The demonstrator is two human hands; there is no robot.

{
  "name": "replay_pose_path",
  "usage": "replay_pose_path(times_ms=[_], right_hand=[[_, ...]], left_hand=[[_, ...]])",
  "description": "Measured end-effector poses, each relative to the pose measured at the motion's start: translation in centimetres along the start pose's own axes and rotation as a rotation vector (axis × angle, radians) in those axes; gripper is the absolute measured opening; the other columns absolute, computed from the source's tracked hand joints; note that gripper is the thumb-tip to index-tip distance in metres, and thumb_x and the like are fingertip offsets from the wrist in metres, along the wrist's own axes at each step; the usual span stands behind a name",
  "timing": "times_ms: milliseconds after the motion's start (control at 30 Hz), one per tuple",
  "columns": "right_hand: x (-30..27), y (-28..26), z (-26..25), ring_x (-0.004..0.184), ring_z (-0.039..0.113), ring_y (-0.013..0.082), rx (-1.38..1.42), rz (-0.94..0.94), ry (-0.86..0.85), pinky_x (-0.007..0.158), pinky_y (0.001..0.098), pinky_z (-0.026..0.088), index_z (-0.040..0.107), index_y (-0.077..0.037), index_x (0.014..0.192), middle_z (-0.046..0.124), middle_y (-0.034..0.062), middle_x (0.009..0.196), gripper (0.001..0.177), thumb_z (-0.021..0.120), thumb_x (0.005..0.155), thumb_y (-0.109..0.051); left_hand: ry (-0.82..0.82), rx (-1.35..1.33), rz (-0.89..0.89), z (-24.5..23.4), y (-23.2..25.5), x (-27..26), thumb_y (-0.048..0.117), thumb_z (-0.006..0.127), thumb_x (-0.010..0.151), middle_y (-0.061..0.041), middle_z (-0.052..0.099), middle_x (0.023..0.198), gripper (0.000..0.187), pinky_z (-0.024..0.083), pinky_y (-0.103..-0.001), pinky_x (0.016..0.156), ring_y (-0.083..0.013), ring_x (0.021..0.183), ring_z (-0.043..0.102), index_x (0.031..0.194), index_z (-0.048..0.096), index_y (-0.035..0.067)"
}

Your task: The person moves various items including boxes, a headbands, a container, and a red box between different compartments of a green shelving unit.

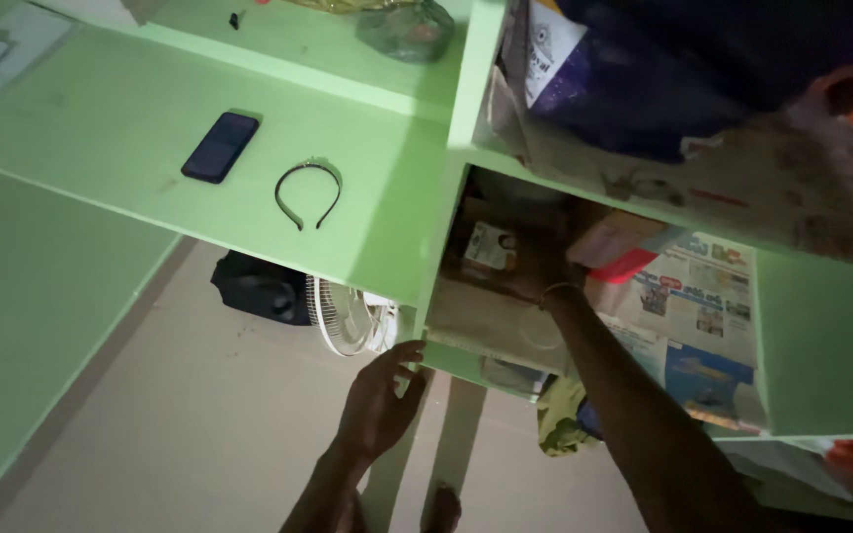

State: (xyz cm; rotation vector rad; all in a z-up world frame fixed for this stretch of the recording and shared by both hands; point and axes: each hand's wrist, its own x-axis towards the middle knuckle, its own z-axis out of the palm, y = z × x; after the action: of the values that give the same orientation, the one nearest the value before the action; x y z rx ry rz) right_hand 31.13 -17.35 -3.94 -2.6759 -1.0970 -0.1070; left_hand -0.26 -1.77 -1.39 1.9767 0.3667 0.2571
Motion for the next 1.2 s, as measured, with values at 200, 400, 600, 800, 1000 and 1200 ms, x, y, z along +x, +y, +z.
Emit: replay_pose_path(times_ms=[200, 400, 600, 800, 1000, 1200], right_hand=[[-2.5, -2.3, -2.7, 0.102, 0.069, 0.0368, 0.165, 0.267, 0.012, 0.084, 0.0459, 0.057, 0.068, -0.006, 0.126, 0.071, 0.0198, 0.117, 0.079, 0.077, 0.068, -0.060], [-10.2, -9.7, -5.0, 0.091, 0.070, 0.0339, 0.433, 0.249, 0.482, 0.072, 0.0403, 0.060, 0.057, 0.003, 0.117, 0.067, 0.0251, 0.107, 0.077, 0.093, 0.061, -0.034], [-15.0, -15.2, -6.2, 0.090, 0.075, 0.0210, 0.739, 0.544, 0.124, 0.075, 0.0327, 0.064, 0.050, -0.002, 0.116, 0.073, 0.0131, 0.104, 0.085, 0.097, 0.055, -0.037], [-17.0, -13.3, -2.5, 0.101, 0.071, 0.0136, 1.325, 0.304, 0.085, 0.085, 0.0302, 0.061, 0.052, -0.003, 0.134, 0.073, 0.0047, 0.110, 0.059, 0.076, 0.086, -0.027], [-18.4, -13.9, -3.4, 0.090, 0.064, 0.0121, 1.521, 0.492, -0.067, 0.077, 0.0289, 0.051, 0.067, -0.001, 0.134, 0.072, 0.0058, 0.102, 0.046, 0.074, 0.093, -0.020], [-18.2, -17.0, -4.7, 0.092, 0.069, 0.0129, 1.552, 0.459, -0.085, 0.080, 0.0310, 0.057, 0.066, 0.001, 0.132, 0.075, 0.0053, 0.103, 0.047, 0.074, 0.091, -0.020]], left_hand=[[-0.017, -0.147, -0.131, 2.7, -0.7, 1.2, 0.014, 0.068, 0.092, -0.008, 0.077, 0.116, 0.042, 0.063, -0.033, 0.079, -0.0194, 0.094, 0.076, 0.133, 0.063, 0.010], [-0.072, -0.484, -0.147, 5.0, -0.3, 3.2, 0.019, 0.065, 0.096, -0.013, 0.076, 0.111, 0.043, 0.059, -0.031, 0.082, -0.0193, 0.098, 0.074, 0.136, 0.061, 0.003], [-0.140, -0.659, -0.382, 4.9, 2.7, 3.3, 0.032, 0.063, 0.100, -0.013, 0.073, 0.100, 0.041, 0.062, -0.032, 0.078, -0.0161, 0.087, 0.069, 0.122, 0.068, -0.003], [-0.119, -0.672, -0.453, 2.0, 3.7, 1.8, 0.035, 0.063, 0.095, -0.001, 0.076, 0.093, 0.037, 0.056, -0.026, 0.067, -0.0083, 0.077, 0.069, 0.118, 0.071, 0.007], [-0.195, -0.553, -0.298, -0.6, 3.5, 0.7, 0.036, 0.066, 0.096, -0.001, 0.074, 0.086, 0.039, 0.047, -0.025, 0.059, -0.0068, 0.069, 0.060, 0.113, 0.076, 0.003], [-0.215, -0.450, -0.293, -3.0, 3.4, -0.2, 0.038, 0.067, 0.098, -0.003, 0.070, 0.078, 0.040, 0.046, -0.026, 0.058, -0.0083, 0.065, 0.056, 0.107, 0.078, 0.001]])
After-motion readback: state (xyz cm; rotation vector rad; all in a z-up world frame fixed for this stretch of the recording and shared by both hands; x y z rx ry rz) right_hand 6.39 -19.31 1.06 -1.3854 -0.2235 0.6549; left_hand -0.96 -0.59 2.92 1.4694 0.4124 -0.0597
